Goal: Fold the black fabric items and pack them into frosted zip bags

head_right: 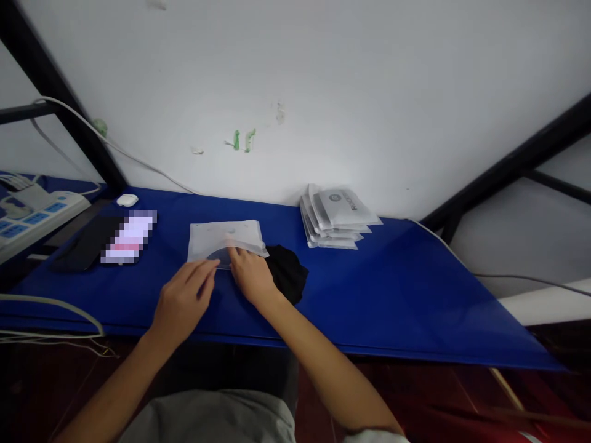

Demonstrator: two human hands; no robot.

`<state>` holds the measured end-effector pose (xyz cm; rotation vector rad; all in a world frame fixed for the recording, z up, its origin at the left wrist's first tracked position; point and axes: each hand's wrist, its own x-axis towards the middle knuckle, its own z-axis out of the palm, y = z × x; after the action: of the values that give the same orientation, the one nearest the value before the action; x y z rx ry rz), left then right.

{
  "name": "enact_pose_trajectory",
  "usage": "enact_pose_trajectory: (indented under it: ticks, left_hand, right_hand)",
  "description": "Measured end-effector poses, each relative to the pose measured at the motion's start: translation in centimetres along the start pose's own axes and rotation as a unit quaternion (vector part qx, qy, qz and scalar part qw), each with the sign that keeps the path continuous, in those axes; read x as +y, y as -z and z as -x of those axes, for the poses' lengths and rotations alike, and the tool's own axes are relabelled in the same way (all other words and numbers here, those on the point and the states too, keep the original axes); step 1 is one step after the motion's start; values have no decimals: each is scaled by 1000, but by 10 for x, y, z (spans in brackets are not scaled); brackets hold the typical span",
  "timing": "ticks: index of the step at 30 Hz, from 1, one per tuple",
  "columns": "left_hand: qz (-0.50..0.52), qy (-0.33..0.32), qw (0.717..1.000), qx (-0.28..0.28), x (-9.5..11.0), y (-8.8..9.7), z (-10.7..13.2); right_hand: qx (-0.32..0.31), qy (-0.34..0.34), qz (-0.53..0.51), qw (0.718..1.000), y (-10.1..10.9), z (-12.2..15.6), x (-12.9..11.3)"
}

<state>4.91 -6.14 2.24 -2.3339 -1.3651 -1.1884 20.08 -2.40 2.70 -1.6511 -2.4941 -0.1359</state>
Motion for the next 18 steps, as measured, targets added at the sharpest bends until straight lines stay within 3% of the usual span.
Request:
enact_pose_trajectory:
  ticks: [3,8,12,18]
  left_hand:
    - [-26,6,997,-70,5,-8,9]
    - [-101,109,973,-175,1,-19,4]
    - [-135,171,959,-178,1,-20,-6]
    - [-129,196,959,-159,1,-22,-10]
  right_hand:
    - [9,2,-5,1000,0,-1,1]
    - [22,25,13,999,-5,0,1]
    - [33,14,28,999,-8,1,-1]
    - [70,-10,60,996,-11,1,-5]
